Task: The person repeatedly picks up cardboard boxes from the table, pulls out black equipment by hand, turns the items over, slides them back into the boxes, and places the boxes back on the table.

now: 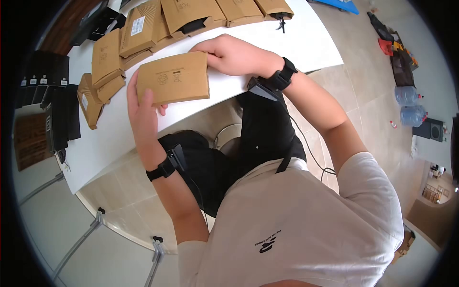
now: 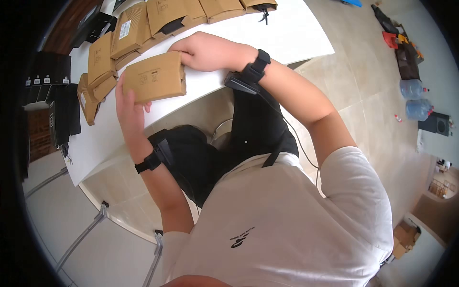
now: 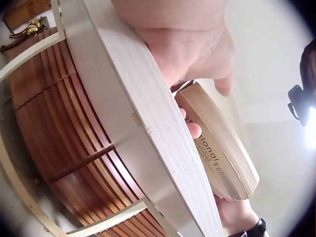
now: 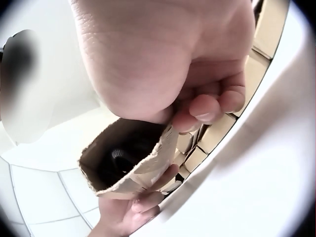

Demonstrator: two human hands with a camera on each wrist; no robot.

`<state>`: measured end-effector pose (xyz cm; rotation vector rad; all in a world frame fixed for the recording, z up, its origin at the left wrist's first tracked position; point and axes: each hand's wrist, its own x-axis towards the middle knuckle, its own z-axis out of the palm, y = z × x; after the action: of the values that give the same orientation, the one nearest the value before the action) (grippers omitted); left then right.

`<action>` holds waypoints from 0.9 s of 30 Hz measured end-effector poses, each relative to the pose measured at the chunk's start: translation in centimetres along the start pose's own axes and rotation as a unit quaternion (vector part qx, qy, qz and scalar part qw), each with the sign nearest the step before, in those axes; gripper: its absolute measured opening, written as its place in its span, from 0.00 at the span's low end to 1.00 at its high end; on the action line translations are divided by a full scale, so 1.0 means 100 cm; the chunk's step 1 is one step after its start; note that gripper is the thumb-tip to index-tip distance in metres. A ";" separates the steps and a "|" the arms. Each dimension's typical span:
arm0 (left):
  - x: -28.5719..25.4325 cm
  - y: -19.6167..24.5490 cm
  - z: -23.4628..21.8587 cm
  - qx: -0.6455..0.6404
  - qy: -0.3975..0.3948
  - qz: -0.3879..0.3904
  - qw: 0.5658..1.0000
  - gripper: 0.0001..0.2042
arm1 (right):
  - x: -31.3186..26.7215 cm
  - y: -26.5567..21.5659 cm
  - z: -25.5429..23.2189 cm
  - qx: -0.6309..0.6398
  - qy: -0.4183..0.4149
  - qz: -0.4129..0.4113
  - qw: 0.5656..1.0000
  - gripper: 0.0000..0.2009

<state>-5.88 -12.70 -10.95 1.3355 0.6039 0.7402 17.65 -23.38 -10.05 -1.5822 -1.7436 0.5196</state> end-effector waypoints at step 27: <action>-0.001 0.001 0.011 0.011 0.017 0.015 1.000 0.26 | -0.023 0.010 0.018 0.246 -0.022 -0.002 0.969 0.18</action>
<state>-5.14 -13.43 -10.71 1.3584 0.6212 0.7834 17.00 -25.18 -12.53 -1.2187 -1.4976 0.9115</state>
